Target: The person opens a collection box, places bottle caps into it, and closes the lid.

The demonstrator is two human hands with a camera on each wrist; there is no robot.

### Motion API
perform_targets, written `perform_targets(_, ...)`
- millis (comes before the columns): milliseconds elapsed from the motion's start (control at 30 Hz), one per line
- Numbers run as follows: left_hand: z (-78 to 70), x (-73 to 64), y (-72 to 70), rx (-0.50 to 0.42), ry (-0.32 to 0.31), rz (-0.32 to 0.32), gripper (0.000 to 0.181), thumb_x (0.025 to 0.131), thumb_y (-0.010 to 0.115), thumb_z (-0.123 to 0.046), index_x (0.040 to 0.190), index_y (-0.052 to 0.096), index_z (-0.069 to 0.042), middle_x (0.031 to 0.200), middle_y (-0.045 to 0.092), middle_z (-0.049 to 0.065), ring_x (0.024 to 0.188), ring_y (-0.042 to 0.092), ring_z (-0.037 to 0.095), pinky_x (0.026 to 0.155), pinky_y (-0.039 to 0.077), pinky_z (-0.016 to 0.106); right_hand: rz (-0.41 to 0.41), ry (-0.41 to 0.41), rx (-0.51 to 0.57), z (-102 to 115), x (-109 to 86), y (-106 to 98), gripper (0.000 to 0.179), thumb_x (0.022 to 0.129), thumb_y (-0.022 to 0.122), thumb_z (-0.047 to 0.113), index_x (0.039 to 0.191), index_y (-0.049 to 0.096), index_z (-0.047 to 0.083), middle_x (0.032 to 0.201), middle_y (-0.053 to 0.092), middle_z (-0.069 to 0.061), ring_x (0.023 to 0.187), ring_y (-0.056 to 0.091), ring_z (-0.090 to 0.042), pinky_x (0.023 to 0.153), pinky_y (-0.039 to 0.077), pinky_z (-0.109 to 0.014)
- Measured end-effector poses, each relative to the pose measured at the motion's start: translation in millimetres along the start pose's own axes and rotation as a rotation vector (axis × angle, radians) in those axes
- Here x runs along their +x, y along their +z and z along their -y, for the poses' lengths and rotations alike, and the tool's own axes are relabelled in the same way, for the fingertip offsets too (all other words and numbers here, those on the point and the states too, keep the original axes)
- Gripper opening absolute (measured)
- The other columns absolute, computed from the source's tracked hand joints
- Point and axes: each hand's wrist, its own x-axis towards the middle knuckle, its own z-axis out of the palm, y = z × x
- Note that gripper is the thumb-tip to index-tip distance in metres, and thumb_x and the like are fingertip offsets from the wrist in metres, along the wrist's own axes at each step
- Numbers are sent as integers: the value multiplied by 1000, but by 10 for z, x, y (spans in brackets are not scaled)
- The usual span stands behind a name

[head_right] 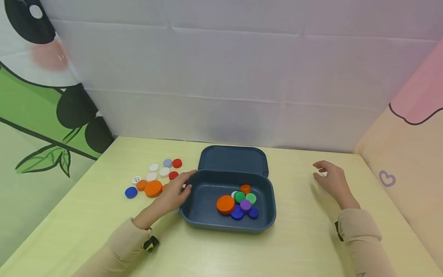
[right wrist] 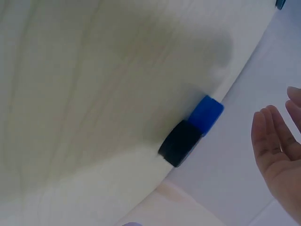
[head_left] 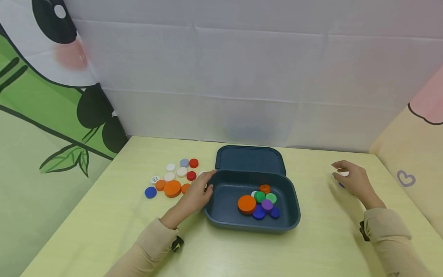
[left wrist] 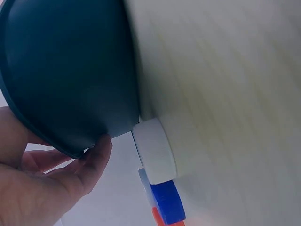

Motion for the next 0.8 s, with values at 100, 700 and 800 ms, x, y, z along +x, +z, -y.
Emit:
perform_targets(100, 3, 0, 0, -1, 1, 1, 46, 88, 51, 0, 133, 42, 2, 129, 50, 18, 115, 51, 29, 97, 44, 43, 39, 29, -32, -101, -19, -4, 31, 84, 59, 6, 112, 56, -5, 109, 58, -29, 96, 56, -46, 73, 48, -52)
perform_targets(700, 7, 0, 1, 6, 14, -5, 46, 88, 51, 0, 133, 42, 2, 129, 51, 18, 115, 52, 29, 96, 45, 42, 167, 84, -99, -312, -13, -9, 27, 80, 59, 6, 102, 59, -9, 99, 60, -31, 91, 54, -46, 74, 44, -53)
perform_targets(800, 7, 3, 0, 5, 14, -3, 46, 88, 51, 0, 133, 42, 2, 129, 51, 18, 115, 51, 29, 96, 45, 42, 175, 73, -112, -325, -3, -3, 25, 80, 59, 6, 100, 61, -9, 96, 60, -31, 88, 55, -45, 73, 45, -53)
